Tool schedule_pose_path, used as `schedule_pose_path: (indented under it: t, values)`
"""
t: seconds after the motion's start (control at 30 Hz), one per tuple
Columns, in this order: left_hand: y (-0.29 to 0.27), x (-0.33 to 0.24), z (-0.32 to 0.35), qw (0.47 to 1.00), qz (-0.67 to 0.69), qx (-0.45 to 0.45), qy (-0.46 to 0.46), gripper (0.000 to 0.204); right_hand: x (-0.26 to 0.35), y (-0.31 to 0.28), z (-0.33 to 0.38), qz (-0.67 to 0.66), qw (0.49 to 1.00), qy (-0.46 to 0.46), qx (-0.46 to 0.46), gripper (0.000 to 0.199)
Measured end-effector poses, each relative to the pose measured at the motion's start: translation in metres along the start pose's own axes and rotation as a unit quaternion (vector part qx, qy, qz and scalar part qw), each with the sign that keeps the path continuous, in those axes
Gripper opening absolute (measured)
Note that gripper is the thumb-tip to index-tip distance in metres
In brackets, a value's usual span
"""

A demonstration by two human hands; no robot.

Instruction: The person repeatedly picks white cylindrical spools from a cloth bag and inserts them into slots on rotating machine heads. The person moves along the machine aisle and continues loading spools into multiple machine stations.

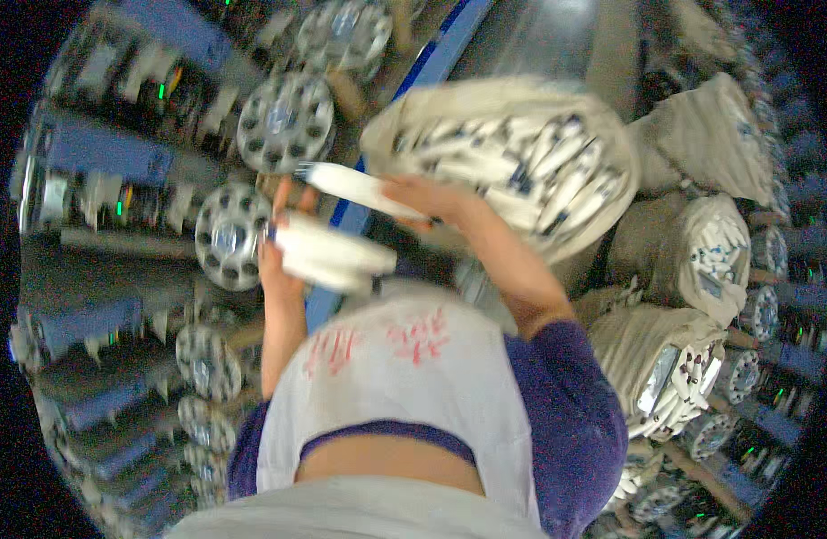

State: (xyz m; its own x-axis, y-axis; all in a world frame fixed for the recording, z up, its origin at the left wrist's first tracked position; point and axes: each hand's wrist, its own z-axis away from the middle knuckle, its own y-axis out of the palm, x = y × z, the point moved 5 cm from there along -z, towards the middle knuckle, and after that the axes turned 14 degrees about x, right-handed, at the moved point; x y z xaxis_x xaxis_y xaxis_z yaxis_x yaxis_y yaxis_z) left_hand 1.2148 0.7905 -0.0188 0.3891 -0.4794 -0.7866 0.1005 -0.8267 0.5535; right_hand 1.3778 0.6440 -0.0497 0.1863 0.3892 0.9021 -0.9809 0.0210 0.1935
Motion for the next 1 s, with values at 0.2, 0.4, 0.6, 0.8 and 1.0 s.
schedule_pose_path:
  t: [0.2,0.4,0.6,0.8,1.0]
  values:
    - [-0.059,-0.042,0.013,0.991,-0.018,-0.12,0.059,0.047,0.031,0.06,-0.093,-0.021,0.983,-0.03,0.177,0.036]
    - [-0.147,-0.022,0.002,0.96,0.163,-0.228,-0.017,0.041,0.022,0.037,-0.086,-0.15,0.981,0.085,0.092,0.029]
    - [-0.169,-0.01,-0.026,0.957,0.175,-0.224,-0.053,0.045,0.016,0.027,-0.088,-0.193,0.975,-0.072,0.087,0.025]
    - [-0.165,-0.028,-0.048,0.935,0.147,-0.322,0.03,0.042,0.041,-0.111,-0.042,-0.305,0.82,-0.424,-0.234,0.019]
    - [-0.1,-0.02,-0.095,0.944,-0.003,-0.319,0.087,0.03,0.119,-0.088,-0.093,0.16,0.94,-0.299,-0.042,0.022]
